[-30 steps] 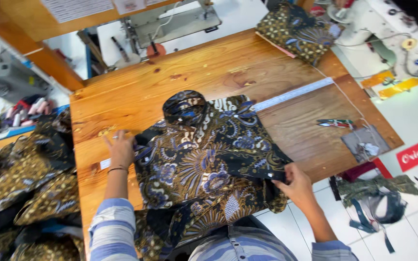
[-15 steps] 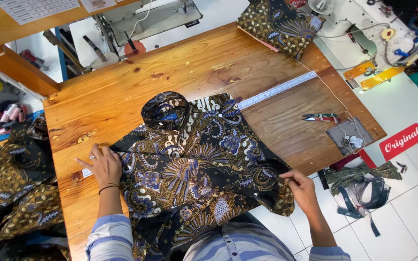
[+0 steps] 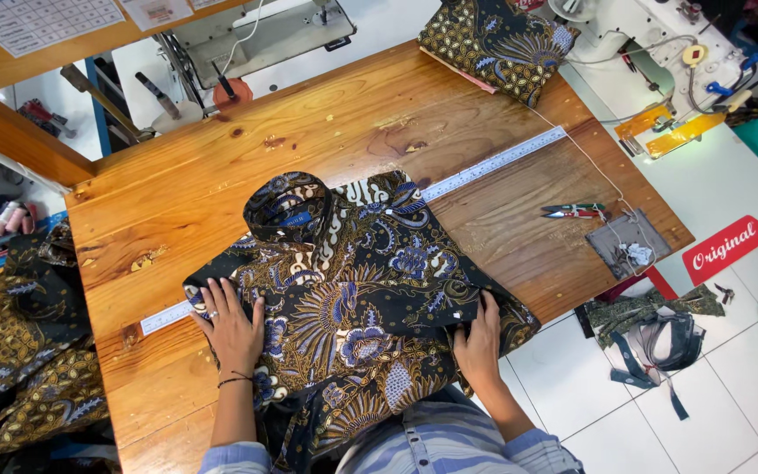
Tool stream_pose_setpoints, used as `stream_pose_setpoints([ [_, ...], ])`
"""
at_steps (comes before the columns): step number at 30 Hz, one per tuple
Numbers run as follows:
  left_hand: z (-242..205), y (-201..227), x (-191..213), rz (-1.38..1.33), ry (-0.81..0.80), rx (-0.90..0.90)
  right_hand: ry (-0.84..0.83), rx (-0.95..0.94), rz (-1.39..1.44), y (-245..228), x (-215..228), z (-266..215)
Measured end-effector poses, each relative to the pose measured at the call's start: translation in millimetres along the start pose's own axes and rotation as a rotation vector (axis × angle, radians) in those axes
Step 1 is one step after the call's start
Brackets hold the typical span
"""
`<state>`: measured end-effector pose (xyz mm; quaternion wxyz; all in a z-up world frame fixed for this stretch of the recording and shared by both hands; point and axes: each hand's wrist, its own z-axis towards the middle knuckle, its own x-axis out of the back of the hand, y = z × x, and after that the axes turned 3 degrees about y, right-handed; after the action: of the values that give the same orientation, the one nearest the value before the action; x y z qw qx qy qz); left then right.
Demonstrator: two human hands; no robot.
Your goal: The person folds a patterned shirt on a wooden table, smoothing the fabric and aligning the sleeves and collar. They use a ruler to measure and mark the fabric, then fold the shirt into a compact shape.
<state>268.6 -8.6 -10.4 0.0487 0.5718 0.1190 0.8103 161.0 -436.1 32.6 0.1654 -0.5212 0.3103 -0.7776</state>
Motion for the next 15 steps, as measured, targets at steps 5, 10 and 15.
stream_pose_setpoints([
  [5,6.9,0.6,-4.1,0.015,0.008,0.052,-0.047,0.120,-0.311,6.1,-10.6,34.6],
  [10,12.3,-2.3,-17.6,0.042,0.043,0.169,-0.089,0.191,-0.353,16.9,-50.3,104.3],
  [15,18.7,-10.1,-16.3,0.068,0.010,0.202,-0.297,0.437,-0.044,60.1,-20.6,116.1],
])
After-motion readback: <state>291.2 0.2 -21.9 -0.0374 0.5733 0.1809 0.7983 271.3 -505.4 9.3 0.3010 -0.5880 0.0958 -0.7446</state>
